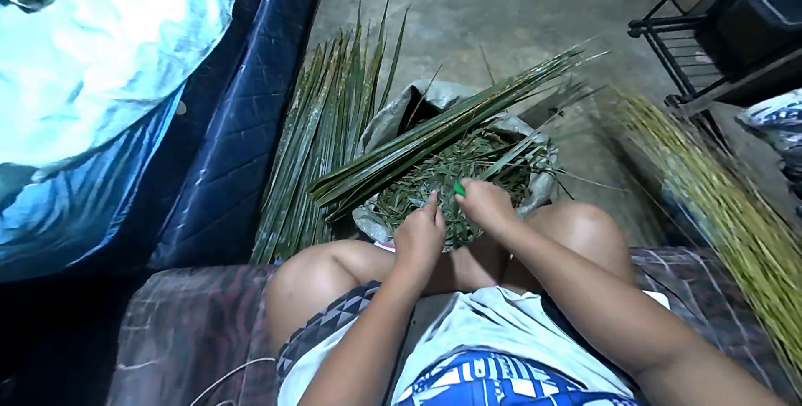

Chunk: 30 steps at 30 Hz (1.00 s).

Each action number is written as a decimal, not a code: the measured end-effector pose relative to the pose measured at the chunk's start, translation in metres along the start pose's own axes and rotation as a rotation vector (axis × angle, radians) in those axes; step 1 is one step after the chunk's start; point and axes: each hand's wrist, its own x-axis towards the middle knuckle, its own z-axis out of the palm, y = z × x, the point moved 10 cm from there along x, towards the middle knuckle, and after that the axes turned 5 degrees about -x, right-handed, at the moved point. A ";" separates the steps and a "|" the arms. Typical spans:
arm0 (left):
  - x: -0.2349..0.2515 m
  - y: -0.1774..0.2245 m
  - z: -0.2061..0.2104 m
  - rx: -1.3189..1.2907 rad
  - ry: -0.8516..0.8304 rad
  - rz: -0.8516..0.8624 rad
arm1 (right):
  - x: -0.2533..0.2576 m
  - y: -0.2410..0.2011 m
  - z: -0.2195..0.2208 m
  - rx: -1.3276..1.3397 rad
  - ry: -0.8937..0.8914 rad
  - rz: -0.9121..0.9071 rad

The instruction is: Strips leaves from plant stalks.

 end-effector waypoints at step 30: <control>0.005 -0.011 0.004 -0.695 0.013 0.101 | -0.012 -0.007 -0.001 0.146 -0.039 -0.181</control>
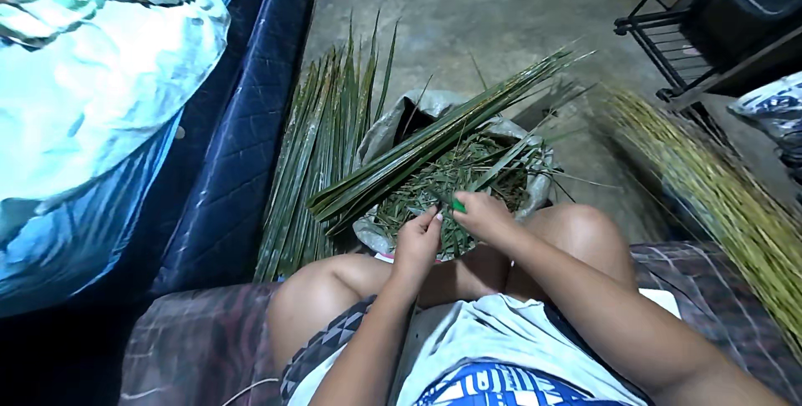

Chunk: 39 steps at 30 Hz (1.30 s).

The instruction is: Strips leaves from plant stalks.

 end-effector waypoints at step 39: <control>0.002 -0.008 -0.002 0.174 0.025 -0.091 | -0.006 -0.015 0.035 -0.028 -0.137 -0.060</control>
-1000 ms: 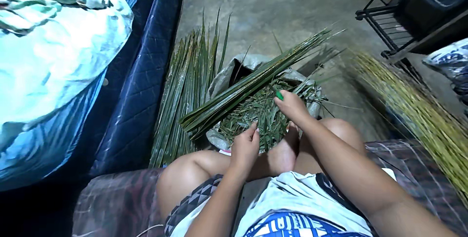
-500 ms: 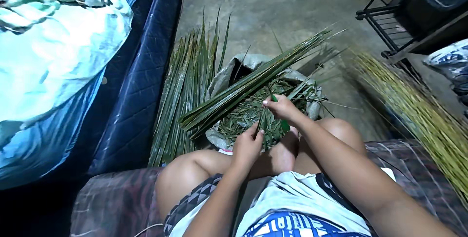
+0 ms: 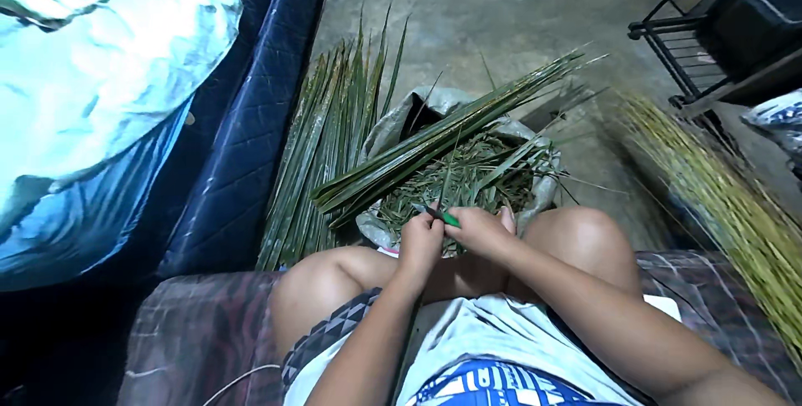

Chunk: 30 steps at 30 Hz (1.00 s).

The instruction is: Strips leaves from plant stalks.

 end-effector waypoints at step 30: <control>0.000 0.002 0.000 0.173 0.013 0.025 | 0.007 0.015 -0.014 -0.008 0.038 0.153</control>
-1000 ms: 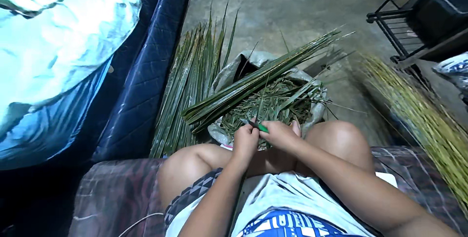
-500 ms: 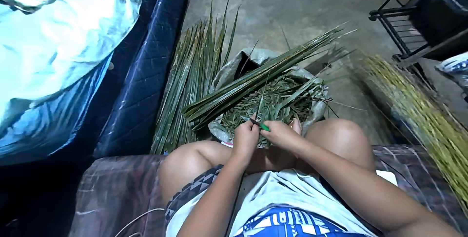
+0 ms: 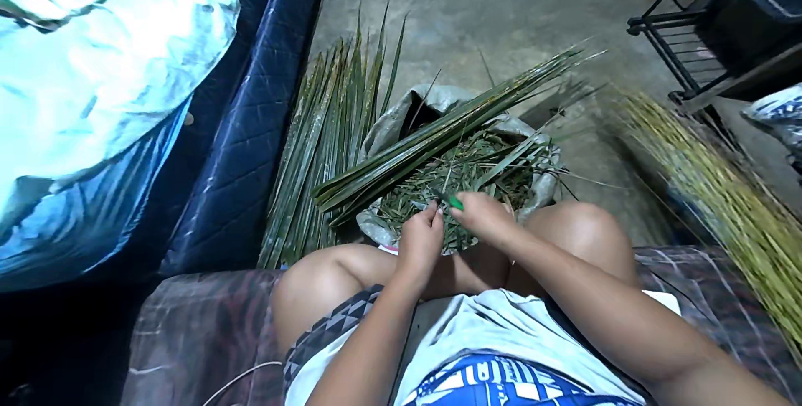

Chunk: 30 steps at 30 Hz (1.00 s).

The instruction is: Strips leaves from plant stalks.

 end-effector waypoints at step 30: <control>-0.002 0.001 0.001 -0.623 -0.090 -0.034 | 0.023 0.035 -0.062 -0.010 0.320 0.096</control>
